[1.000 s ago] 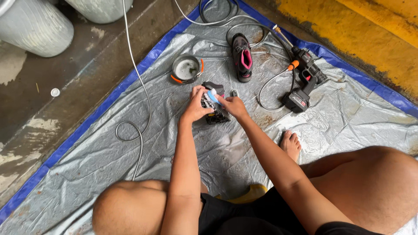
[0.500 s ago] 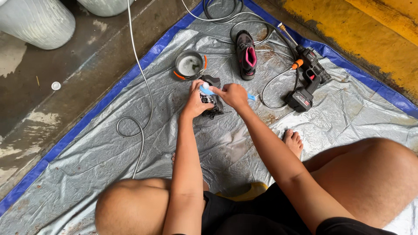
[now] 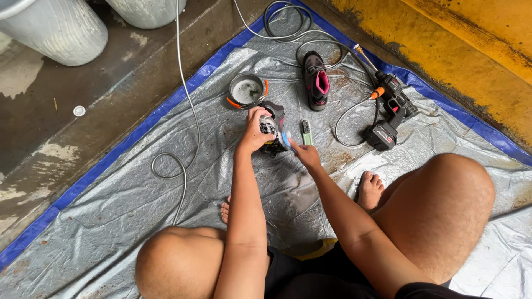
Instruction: The person sits on a tarp and scrubs a black shoe with a blue brush dipped in soapy water. They clean the sole, sides, and laces of the shoe, occasionally dipping the brush back into the water container.
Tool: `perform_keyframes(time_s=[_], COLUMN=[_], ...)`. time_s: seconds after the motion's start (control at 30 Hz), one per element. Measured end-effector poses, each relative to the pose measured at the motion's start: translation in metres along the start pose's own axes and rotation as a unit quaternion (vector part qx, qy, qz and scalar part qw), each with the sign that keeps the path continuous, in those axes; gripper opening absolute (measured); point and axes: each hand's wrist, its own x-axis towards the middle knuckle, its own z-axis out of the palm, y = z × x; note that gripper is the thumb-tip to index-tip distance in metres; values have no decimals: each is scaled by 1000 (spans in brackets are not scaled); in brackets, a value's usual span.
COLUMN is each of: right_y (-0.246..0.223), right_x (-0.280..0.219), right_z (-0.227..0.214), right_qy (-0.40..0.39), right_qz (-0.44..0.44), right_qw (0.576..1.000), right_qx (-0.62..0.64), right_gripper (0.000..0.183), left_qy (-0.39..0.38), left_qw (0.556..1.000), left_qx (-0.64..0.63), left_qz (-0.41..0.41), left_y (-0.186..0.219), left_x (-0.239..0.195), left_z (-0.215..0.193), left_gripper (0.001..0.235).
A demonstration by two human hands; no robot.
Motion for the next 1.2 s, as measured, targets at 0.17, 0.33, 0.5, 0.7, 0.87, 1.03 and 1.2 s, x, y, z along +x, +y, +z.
perform_keyframes(time_s=[0.17,0.33,0.5,0.7,0.87,1.03,1.2], right_y=[-37,-42,-47,-61,-97,-35,-40], right_x=[-20,34,-26,-13,-34,-22,-5], right_z=[4,28,8,15,-2,-1,2], right_qy=[4,19,2,-13,-52,-58,-32], right_qz=[-10,-103,-45,-59,-99,-56,-83], right_qw=[998,980,994,984,944,983,988], right_qx=[66,169,104,169,310,166,123], right_gripper=[72,52,58,54,38,57,59], left_qy=[9,18,9,21,25,9,40], left_qw=[1000,1000,1000,1000,999,999,992], left_qx=[-2,-1,-2,-13,-38,-46,-102], left_qz=[2,14,6,7,7,4,-65], left_y=[1,3,0,-7,6,10,18], left_x=[-4,1,-1,2,-6,-2,-2], left_z=[2,-1,4,0,3,2,1], left_gripper=[77,76,75,75,57,39,59])
